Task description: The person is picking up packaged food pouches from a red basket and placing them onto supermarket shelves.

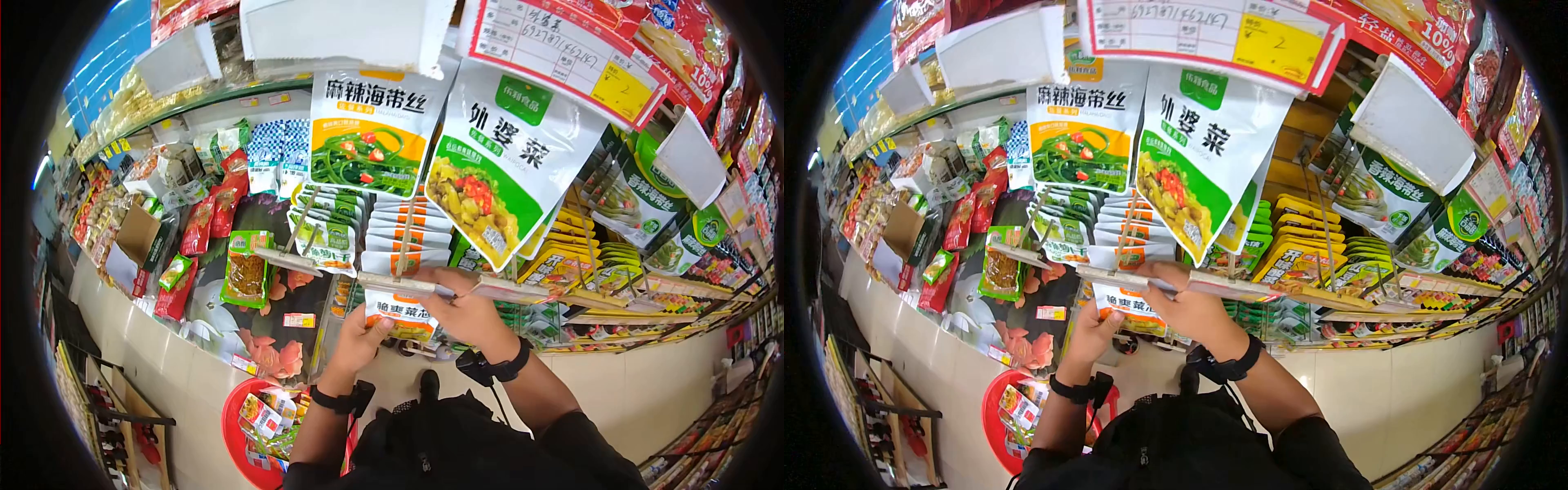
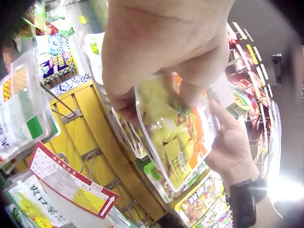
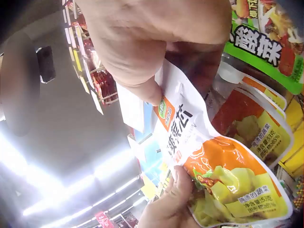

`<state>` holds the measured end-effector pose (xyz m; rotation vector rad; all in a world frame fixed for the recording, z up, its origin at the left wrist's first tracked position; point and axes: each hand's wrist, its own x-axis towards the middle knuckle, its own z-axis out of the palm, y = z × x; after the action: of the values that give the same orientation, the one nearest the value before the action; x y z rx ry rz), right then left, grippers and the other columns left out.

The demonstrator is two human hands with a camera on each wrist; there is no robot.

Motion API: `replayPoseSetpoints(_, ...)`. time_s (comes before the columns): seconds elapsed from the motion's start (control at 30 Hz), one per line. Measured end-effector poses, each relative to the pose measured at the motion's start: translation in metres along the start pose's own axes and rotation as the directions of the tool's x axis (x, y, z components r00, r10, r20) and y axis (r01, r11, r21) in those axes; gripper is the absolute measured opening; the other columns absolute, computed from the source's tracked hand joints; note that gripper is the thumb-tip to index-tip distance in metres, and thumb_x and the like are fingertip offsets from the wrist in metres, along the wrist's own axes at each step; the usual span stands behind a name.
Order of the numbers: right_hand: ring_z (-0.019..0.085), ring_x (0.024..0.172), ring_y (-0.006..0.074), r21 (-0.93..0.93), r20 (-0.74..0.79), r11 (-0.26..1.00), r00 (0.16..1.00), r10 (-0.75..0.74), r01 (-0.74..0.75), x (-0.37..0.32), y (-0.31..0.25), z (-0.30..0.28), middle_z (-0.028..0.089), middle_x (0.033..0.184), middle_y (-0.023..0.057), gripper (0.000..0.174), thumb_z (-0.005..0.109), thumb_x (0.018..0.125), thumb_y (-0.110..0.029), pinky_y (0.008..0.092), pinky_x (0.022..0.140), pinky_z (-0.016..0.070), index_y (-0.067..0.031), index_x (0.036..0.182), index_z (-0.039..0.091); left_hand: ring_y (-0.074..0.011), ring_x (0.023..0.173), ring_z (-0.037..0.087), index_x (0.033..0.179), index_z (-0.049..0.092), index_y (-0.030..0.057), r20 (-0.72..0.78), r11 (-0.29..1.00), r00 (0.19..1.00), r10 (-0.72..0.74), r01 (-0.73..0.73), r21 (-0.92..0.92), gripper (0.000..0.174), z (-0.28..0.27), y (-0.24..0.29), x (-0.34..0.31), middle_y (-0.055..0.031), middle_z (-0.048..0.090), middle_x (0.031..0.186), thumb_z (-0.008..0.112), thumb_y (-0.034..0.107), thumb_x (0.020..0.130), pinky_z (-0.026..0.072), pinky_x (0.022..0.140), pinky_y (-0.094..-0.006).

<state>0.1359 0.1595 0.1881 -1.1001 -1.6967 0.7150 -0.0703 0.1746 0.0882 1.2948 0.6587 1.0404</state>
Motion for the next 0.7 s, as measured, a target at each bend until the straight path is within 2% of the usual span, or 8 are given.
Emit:
replayPoseSetpoints(0.1, 0.068, 0.095, 0.0240, -0.034, -0.087, 0.990, 0.986, -0.140, 0.138, -0.001, 0.007, 0.006, 0.069, 0.107, 0.0137, 0.027, 0.065, 0.086, -0.001, 0.0341, 0.083, 0.0533, 0.0008, 0.113, 0.061, -0.0109, 0.098, 0.061, 0.120, 0.059, -0.0008, -0.017, 1.000, 1.000, -0.014, 0.014, -0.022, 0.030, 0.001, 0.004, 0.002, -0.0050, 0.068, 0.109, 0.062, 0.020, 0.098, 0.0495, 0.086, -0.0288)
replayPoseSetpoints(0.13, 0.069, 0.095, 0.0265, -0.027, -0.020, 0.988, 0.988, -0.154, 0.153, 0.002, 0.009, 0.003, 0.070, 0.105, 0.0145, 0.035, 0.065, 0.085, 0.002, 0.0362, 0.081, 0.0546, -0.0013, 0.119, 0.056, -0.0110, 0.097, 0.061, 0.120, 0.059, -0.0007, -0.012, 0.999, 1.000, 0.001, -0.001, -0.036, 0.031, 0.003, 0.005, 0.004, -0.0050, 0.068, 0.109, 0.063, 0.020, 0.098, 0.0496, 0.086, -0.0289)
replayPoseSetpoints(0.2, 0.069, 0.094, 0.0275, -0.135, -0.002, 0.949, 0.958, -0.287, 0.284, 0.005, 0.018, 0.000, 0.070, 0.103, 0.0147, 0.036, 0.064, 0.083, 0.004, 0.0363, 0.080, 0.0551, -0.0024, 0.118, 0.057, -0.0112, 0.097, 0.061, 0.120, 0.059, -0.0004, -0.016, 0.999, 1.000, 0.016, -0.017, -0.046, 0.031, 0.002, 0.007, 0.006, -0.0052, 0.068, 0.109, 0.063, 0.020, 0.097, 0.0498, 0.086, -0.0291)
replayPoseSetpoints(0.3, 0.069, 0.089, 0.0284, -0.133, 0.009, 0.951, 0.960, -0.281, 0.280, 0.011, 0.022, -0.004, 0.070, 0.098, 0.0145, 0.033, 0.062, 0.080, 0.007, 0.0357, 0.078, 0.0551, -0.0029, 0.111, 0.062, -0.0116, 0.098, 0.062, 0.120, 0.060, -0.0003, -0.027, 0.999, 1.000, 0.003, -0.004, -0.051, 0.031, 0.001, 0.005, 0.006, -0.0055, 0.068, 0.109, 0.063, 0.021, 0.097, 0.0498, 0.087, -0.0294)
replayPoseSetpoints(0.37, 0.069, 0.086, 0.0285, -0.081, 0.035, 0.974, 0.977, -0.209, 0.212, 0.017, 0.017, -0.008, 0.070, 0.097, 0.0142, 0.031, 0.061, 0.079, 0.008, 0.0356, 0.077, 0.0546, -0.0030, 0.108, 0.064, -0.0119, 0.098, 0.062, 0.120, 0.060, -0.0005, -0.027, 0.997, 1.000, -0.014, 0.012, -0.075, 0.031, 0.000, 0.004, 0.006, -0.0056, 0.068, 0.110, 0.063, 0.021, 0.098, 0.0496, 0.088, -0.0298)
replayPoseSetpoints(0.47, 0.069, 0.085, 0.0275, -0.110, 0.061, 0.956, 0.962, -0.268, 0.273, 0.022, 0.008, -0.011, 0.070, 0.096, 0.0133, 0.031, 0.060, 0.079, 0.009, 0.0354, 0.076, 0.0542, -0.0028, 0.107, 0.064, -0.0120, 0.099, 0.062, 0.119, 0.060, -0.0010, -0.027, 0.996, 1.000, 0.010, -0.012, -0.083, 0.031, 0.000, 0.001, 0.006, -0.0055, 0.068, 0.110, 0.063, 0.021, 0.098, 0.0494, 0.089, -0.0300)
replayPoseSetpoints(0.57, 0.069, 0.084, 0.0251, -0.050, 0.016, 0.952, 0.954, -0.300, 0.301, 0.022, 0.007, -0.007, 0.070, 0.093, 0.0126, 0.026, 0.062, 0.082, 0.008, 0.0337, 0.075, 0.0534, -0.0027, 0.105, 0.065, -0.0122, 0.101, 0.061, 0.120, 0.059, -0.0013, -0.013, 0.995, 1.000, 0.018, -0.019, -0.103, 0.031, 0.001, 0.004, 0.005, -0.0058, 0.067, 0.112, 0.062, 0.020, 0.098, 0.0493, 0.089, -0.0306)
replayPoseSetpoints(0.7, 0.068, 0.083, 0.0217, 0.054, -0.085, 0.984, 0.983, -0.164, 0.169, 0.023, 0.000, 0.002, 0.070, 0.092, 0.0116, 0.016, 0.069, 0.086, 0.000, 0.0309, 0.075, 0.0526, -0.0020, 0.101, 0.067, -0.0126, 0.104, 0.060, 0.123, 0.057, -0.0011, -0.016, 0.995, 1.000, -0.015, 0.014, -0.100, 0.032, 0.003, 0.013, 0.003, -0.0064, 0.066, 0.115, 0.060, 0.020, 0.099, 0.0485, 0.092, -0.0308)
